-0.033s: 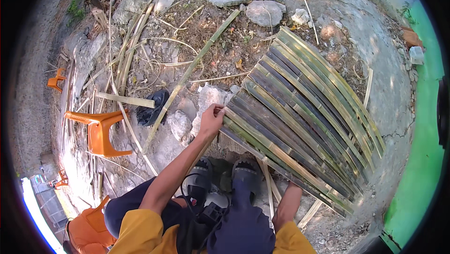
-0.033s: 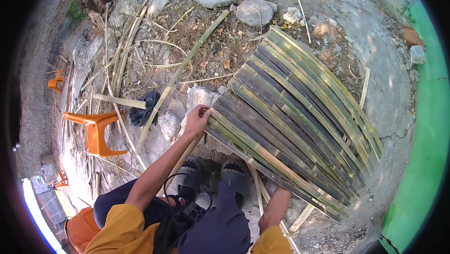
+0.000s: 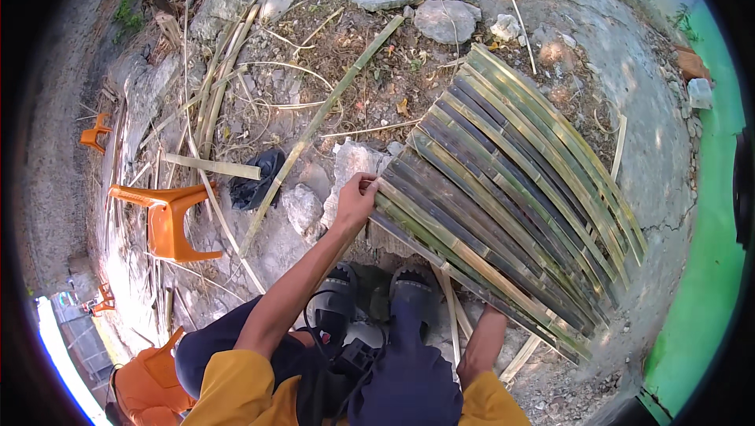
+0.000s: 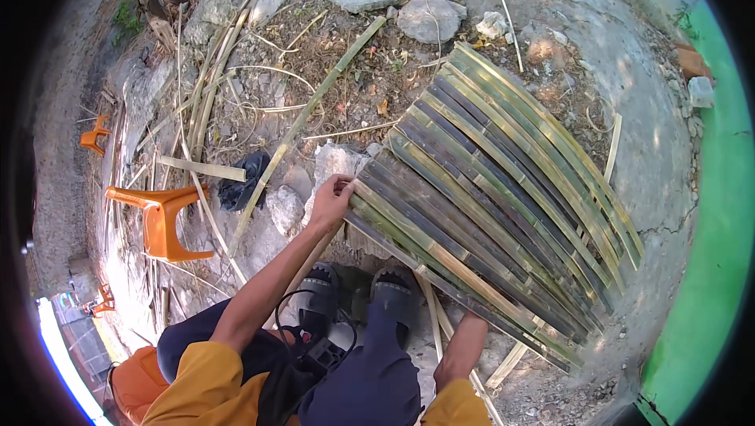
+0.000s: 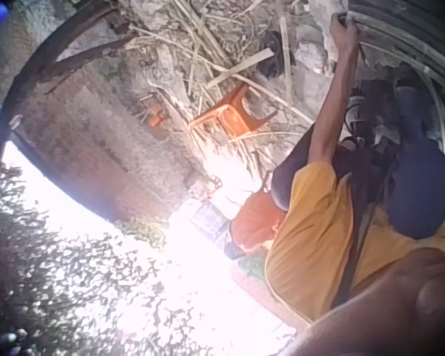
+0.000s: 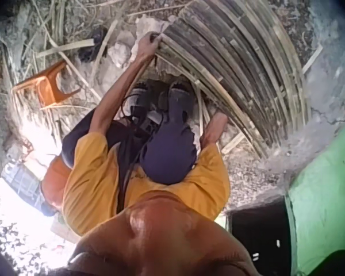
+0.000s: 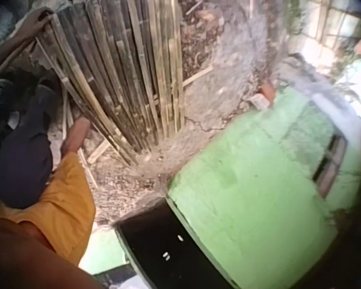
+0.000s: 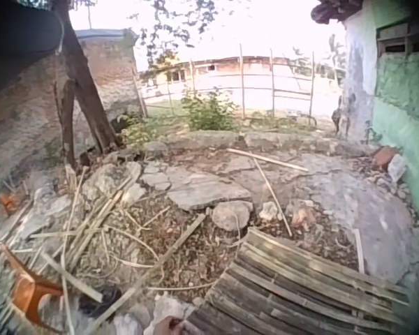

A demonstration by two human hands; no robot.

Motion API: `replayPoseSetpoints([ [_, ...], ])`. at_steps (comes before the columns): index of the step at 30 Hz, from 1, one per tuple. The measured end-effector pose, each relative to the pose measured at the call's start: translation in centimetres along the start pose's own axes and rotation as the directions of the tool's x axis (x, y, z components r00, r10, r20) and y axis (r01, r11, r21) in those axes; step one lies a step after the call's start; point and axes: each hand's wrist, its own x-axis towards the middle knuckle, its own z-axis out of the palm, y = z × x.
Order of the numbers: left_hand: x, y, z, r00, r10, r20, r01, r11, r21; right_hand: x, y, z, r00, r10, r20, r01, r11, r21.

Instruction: The person constructs a bamboo slatted panel by trimming bamboo strips, arranging the slats side by side across a bamboo support frame, and fastening them in place using a hammer.

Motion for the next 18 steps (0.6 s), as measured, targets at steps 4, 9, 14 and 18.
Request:
replayPoseSetpoints([
  [4, 0.3, -1.3, -0.4, 1.0, 0.014, -0.014, -0.015, 0.998, -0.066, -0.3, -0.1, 0.0, 0.999, 0.01, 0.042, -0.009, 1.0, -0.027],
  [9, -0.3, -0.2, -1.5, 0.997, 0.036, -0.063, -0.036, 0.999, 0.007, -0.8, -0.2, -0.6, 0.991, 0.028, 0.13, -0.02, 0.998, -0.063],
  [14, -0.1, 1.1, -1.5, 0.999, 0.047, -0.016, -0.046, 0.997, 0.066, -1.3, -0.7, -1.9, 0.96, 0.015, 0.278, 0.005, 0.997, -0.072],
  [18, -0.4, 0.4, -2.0, 0.999, 0.025, -0.037, -0.024, 0.999, 0.034, -3.1, -0.6, -1.2, 0.965, 0.083, 0.247, -0.048, 0.988, -0.144],
])
